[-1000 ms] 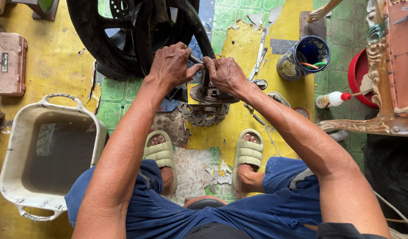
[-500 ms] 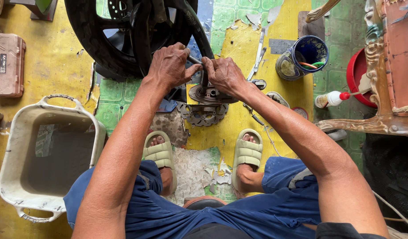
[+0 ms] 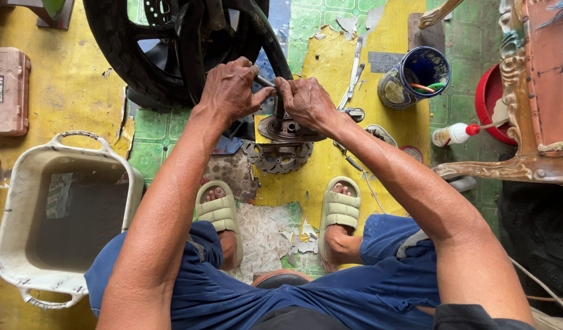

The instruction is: The person sits on the workshop floor repairing a motorcycle front brake assembly. They use a socket wrench to loosen and tighten bolts on the brake caliper and disc, pick small bolts from a dish, apply liquid from a bottle to the parts, and reposition the assembly while working by hand.

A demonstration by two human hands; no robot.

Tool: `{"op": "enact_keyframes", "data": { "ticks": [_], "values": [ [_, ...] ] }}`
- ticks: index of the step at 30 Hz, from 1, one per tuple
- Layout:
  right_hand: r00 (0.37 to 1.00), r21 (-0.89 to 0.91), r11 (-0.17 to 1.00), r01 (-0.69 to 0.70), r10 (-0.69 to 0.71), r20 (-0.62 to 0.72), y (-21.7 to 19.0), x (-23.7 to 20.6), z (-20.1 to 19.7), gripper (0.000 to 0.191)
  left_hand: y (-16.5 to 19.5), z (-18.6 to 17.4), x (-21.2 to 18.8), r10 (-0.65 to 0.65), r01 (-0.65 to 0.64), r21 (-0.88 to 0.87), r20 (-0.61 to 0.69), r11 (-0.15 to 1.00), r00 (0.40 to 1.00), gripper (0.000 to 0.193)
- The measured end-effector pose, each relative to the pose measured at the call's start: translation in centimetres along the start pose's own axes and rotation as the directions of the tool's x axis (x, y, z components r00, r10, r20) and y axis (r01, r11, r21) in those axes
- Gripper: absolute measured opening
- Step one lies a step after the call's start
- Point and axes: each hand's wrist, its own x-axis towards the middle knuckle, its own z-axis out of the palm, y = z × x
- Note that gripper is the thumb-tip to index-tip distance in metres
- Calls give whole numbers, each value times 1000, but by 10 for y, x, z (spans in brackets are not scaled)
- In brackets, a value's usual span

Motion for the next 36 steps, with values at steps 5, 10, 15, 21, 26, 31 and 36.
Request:
{"op": "enact_keyframes", "data": {
  "ticks": [5,10,15,21,26,31,36],
  "values": [
    [1000,20,1000,3,-3,12,0,1,0,50,1,-2,0,-6,6,1,4,1000,1000,52],
    [1000,24,1000,-6,6,3,0,1,0,52,2,-4,-1,-3,3,-1,6,1000,1000,52],
    [1000,26,1000,-14,14,5,1,1,1,51,2,-4,-1,-4,4,0,5,1000,1000,53],
    [999,11,999,-34,33,19,2,2,2,54,1,-3,-1,-1,1,3,-1,1000,1000,54],
    [1000,25,1000,-2,2,0,1,2,2,51,0,-2,-1,-2,2,15,6,1000,1000,54],
    [1000,17,1000,-4,4,-3,1,2,1,51,0,-2,-1,12,-11,24,-9,1000,1000,56],
    [1000,26,999,-24,24,4,0,0,1,52,0,-1,-1,-7,7,13,21,1000,1000,56]
  ]
}}
